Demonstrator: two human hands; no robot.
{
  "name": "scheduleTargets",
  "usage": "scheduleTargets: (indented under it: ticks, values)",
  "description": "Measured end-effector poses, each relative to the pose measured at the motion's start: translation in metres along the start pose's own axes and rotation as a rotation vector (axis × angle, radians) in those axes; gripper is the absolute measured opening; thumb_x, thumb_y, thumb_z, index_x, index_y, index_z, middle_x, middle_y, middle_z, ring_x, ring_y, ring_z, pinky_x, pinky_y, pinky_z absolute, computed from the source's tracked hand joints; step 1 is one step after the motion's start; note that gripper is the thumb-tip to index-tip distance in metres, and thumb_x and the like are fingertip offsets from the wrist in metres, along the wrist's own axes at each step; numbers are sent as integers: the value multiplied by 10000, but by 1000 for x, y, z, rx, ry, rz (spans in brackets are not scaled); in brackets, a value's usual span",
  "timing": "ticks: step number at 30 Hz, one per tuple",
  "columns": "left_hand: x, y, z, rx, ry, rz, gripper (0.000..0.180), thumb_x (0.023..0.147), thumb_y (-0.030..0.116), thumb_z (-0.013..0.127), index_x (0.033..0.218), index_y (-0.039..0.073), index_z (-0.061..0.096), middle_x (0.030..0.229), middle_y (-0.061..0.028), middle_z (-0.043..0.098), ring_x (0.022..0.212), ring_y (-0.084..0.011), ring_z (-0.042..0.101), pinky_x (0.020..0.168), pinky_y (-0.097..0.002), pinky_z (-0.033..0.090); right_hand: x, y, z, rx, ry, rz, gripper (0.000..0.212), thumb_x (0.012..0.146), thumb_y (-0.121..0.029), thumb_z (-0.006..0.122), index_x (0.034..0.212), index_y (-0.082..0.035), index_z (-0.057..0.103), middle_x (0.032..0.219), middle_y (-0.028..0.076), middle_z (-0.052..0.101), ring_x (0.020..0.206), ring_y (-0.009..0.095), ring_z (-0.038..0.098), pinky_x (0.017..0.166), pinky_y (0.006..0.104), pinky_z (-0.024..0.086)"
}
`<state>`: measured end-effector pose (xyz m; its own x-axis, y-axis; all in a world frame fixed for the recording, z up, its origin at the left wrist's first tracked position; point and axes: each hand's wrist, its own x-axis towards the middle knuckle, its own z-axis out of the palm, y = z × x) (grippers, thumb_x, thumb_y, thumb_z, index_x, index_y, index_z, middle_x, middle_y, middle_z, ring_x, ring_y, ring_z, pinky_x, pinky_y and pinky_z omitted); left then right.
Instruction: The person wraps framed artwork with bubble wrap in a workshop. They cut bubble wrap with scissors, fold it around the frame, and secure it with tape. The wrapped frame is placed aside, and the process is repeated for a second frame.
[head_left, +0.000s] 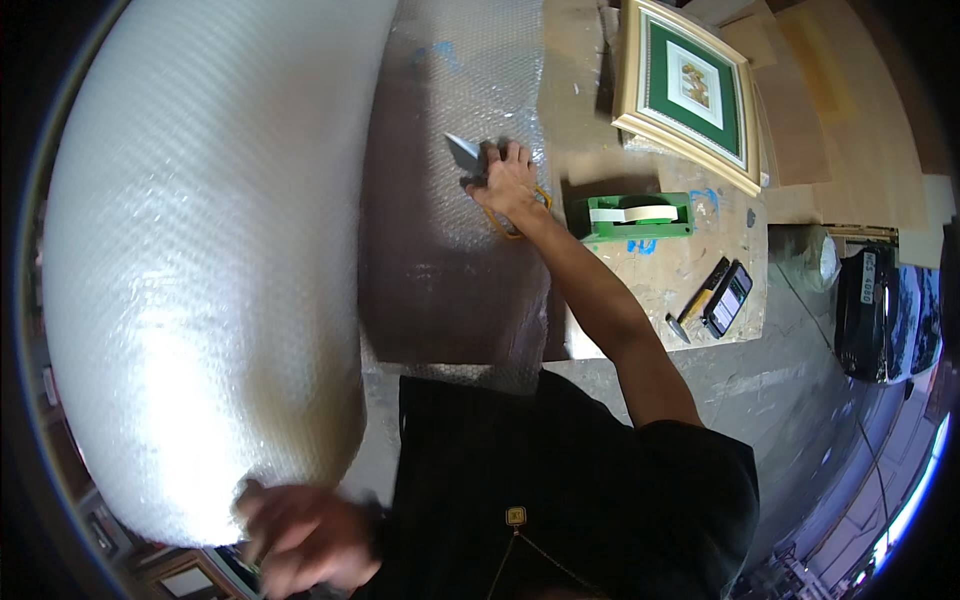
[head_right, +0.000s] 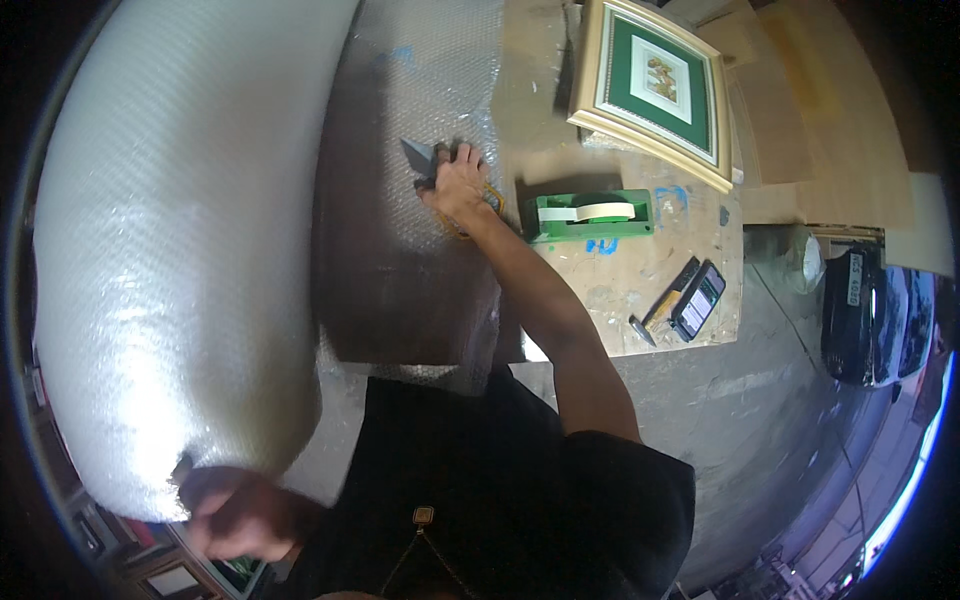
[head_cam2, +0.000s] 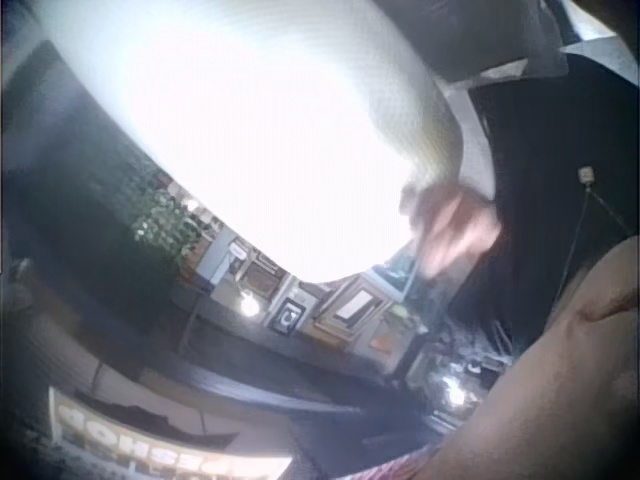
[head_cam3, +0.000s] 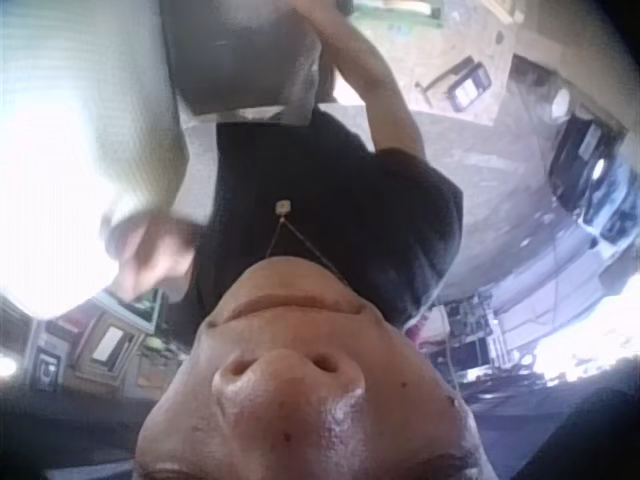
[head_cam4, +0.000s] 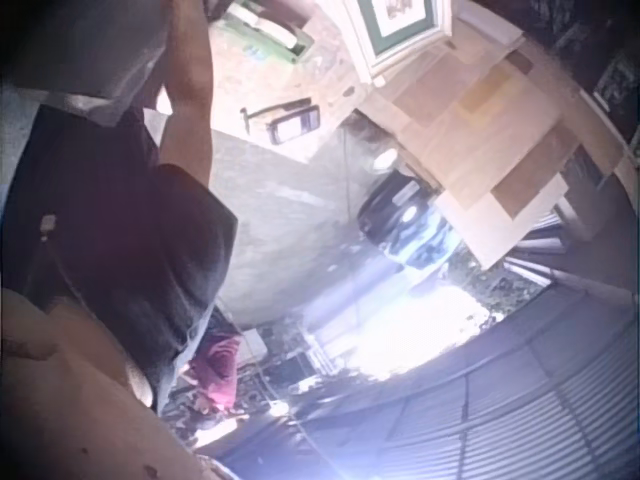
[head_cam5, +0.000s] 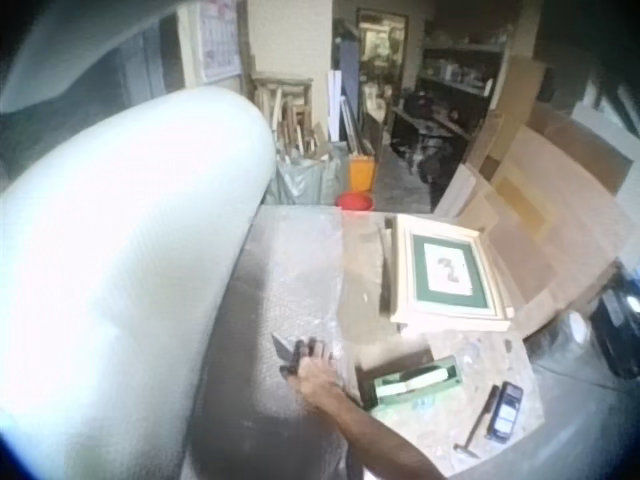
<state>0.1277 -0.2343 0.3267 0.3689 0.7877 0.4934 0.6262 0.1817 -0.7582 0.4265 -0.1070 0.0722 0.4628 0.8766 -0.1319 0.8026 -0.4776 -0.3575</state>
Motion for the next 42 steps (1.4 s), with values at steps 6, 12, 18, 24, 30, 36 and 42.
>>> scheduleTargets:
  ticks: [6,12,18,24,30,36,42]
  values:
    - [63,-209,103,-828,108,-44,609,941,484,424,1360,45,479,1347,-156,517,1266,-302,447,1056,-497,332,-39,-108,15,846,-1,-466,719,865,-421,658,1408,-32,389,1384,211,428,1234,340,459,964,447,432]
    - [64,-249,243,-1349,-232,-295,665,907,518,442,1380,50,470,1422,-143,451,1304,-303,405,1100,-471,259,-74,-220,-15,1274,32,-313,762,891,-439,618,1418,31,333,1394,314,345,1293,396,393,1055,425,356]
    - [91,-275,388,-1869,-293,-743,470,974,362,461,1253,3,578,1211,-121,593,1104,-202,534,978,-319,380,-68,-346,-52,1062,270,-379,694,917,-366,612,1405,52,352,1430,289,318,1286,394,383,1066,460,315]
    - [114,-291,629,-2422,-295,-1216,481,984,373,461,1297,14,521,1282,-100,530,1160,-175,477,1003,-313,349,-23,-446,-97,1443,-83,-853,560,919,-234,623,1419,-91,415,1438,164,427,1350,267,369,1057,392,348]
    - [132,-377,700,-1981,186,-1409,512,1002,377,384,1366,22,442,1391,-121,440,1280,-216,387,1086,-354,262,-58,-513,1,975,-105,-570,731,776,-249,782,1398,-80,437,1470,221,353,1380,344,311,1116,466,272]
    - [140,-321,601,-1900,512,-1028,604,1007,446,305,1436,23,340,1472,-165,363,1387,-275,293,1147,-433,212,-39,-492,21,1306,-549,-804,442,824,-52,690,1252,-114,600,1464,94,409,1380,263,329,1097,433,333]
    - [112,-333,539,-1507,178,-544,485,910,371,592,1309,99,549,1449,-116,386,1362,-264,314,1127,-461,262,-29,-258,65,594,149,-121,412,811,-265,725,1184,-111,639,1246,146,601,1158,297,564,977,380,458]
